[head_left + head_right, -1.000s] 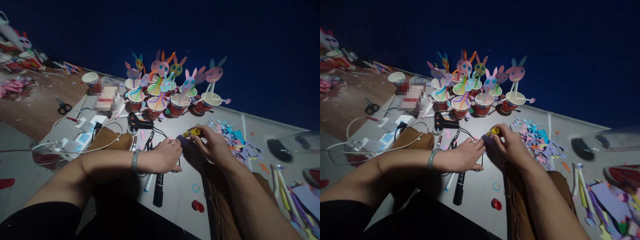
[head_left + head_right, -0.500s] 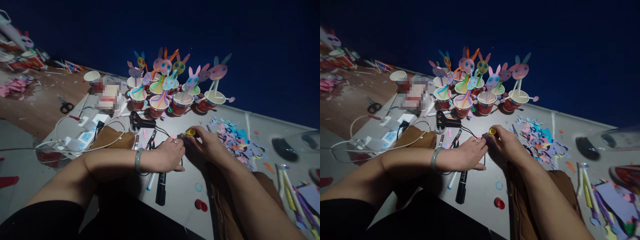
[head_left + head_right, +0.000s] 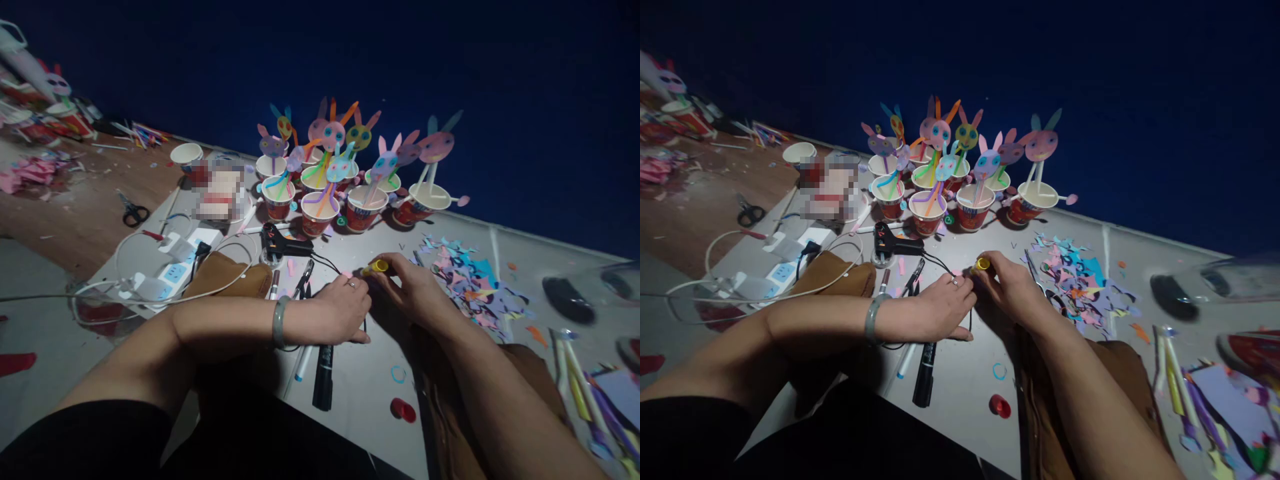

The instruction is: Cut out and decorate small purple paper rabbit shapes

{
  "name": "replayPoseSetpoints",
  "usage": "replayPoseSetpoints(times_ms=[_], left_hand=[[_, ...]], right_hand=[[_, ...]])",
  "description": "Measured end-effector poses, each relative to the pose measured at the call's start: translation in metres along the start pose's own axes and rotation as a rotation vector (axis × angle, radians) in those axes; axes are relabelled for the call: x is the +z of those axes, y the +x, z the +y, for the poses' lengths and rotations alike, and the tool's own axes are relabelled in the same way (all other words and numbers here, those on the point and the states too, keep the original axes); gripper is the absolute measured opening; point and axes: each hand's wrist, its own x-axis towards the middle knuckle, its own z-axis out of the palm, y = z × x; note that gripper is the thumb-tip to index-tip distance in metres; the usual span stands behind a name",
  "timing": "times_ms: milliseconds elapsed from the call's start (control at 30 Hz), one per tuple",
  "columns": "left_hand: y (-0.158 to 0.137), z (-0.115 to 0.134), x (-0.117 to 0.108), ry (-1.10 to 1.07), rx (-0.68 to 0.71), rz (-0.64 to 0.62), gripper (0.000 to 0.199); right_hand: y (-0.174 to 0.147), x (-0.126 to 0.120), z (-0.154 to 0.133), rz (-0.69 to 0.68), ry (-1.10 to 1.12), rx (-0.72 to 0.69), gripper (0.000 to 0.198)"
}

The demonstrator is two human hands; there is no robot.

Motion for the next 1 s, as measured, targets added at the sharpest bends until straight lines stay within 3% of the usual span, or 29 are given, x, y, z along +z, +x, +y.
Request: replayPoseSetpoints(times_ms=[1000], left_hand=[[0.0012,-0.0007,-0.0058,-0.02,0.002,-0.036,0.071]], right_hand=[[0.0,-0.0051,-0.0048,-0.018,-0.089,0.029,0.01]])
